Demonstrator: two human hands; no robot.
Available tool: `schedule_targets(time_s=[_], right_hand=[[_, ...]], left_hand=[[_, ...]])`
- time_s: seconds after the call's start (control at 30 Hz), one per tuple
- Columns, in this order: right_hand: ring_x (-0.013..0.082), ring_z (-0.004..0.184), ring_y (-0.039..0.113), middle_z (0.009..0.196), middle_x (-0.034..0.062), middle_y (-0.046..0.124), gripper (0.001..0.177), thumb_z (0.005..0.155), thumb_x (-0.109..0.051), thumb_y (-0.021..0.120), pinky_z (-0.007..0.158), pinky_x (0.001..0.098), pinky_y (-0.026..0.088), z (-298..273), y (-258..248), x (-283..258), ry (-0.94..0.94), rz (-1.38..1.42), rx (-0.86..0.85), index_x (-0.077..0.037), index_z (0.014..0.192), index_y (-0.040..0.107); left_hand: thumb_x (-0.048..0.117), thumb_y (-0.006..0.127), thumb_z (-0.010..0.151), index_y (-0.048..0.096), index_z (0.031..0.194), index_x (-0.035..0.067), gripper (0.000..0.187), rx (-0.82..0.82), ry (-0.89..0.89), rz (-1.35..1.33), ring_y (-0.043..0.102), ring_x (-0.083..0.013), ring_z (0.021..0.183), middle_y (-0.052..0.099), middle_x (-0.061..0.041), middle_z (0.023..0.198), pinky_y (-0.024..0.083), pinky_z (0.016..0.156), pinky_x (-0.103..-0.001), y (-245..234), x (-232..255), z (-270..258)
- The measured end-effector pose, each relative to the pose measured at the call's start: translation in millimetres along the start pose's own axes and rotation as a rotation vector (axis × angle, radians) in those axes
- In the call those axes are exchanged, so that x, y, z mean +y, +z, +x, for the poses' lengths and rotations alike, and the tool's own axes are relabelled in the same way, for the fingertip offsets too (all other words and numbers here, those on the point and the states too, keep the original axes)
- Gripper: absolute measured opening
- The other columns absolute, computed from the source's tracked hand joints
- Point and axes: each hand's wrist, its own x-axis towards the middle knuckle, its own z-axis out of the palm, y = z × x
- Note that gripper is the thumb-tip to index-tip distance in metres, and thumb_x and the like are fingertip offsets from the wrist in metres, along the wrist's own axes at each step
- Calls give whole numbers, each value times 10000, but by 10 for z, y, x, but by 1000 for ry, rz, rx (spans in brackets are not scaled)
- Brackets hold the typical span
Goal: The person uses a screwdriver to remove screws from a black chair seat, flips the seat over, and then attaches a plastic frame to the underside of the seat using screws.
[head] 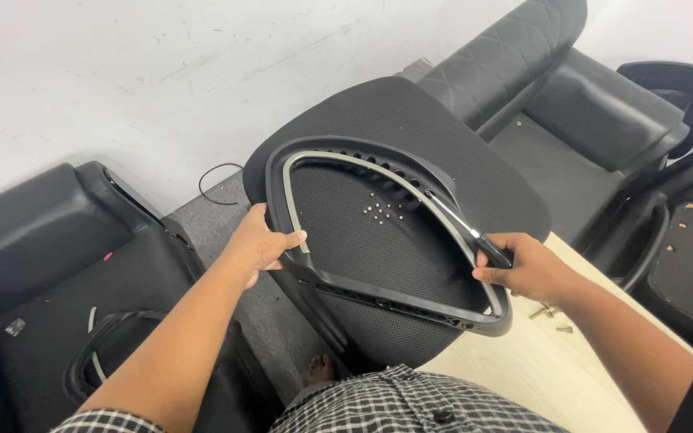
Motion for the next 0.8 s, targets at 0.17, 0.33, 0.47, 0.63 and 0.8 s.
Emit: schedule_targets(time_s=[0.17,0.33,0.47,0.63,0.8], right_hand=[[150,589,549,659,16,620,170,803,-163,829,557,323,438,35,11,10,24,-1,33,-108,775,671],[142,575,561,663,12,636,178,812,-177,827,540,313,446,0,36,17,19,46,71,-110,780,664],[163,530,548,650,46,620,221,834,-211,823,492,310,440,-1,81,32,97,91,120,-117,789,628],[160,491,502,628,53,596,228,835,-198,806,450,308,394,-29,100,14,63,207,103,-112,797,598],[172,493,554,638,64,605,211,857,-180,789,455,321,450,-117,282,-119,55,266,182,-82,820,606]], left_hand=[[111,743,857,513,1351,-14,559,-3,2,-14,755,-278,1019,706,-183,1172,643,886,-446,3,-10,-9],[166,738,875,578,1288,12,469,39,-4,-46,748,-267,977,750,-182,1119,560,964,-476,50,-111,-45],[248,678,928,644,1199,-32,391,41,-18,-178,745,-268,935,734,-170,1074,622,884,-500,162,-217,-99],[261,619,979,596,1180,-96,411,-29,-63,-312,741,-281,930,695,-221,1056,669,755,-532,175,-173,-36],[256,612,984,534,1224,-89,427,46,36,-149,741,-264,941,676,-185,1078,632,718,-488,120,101,205]])
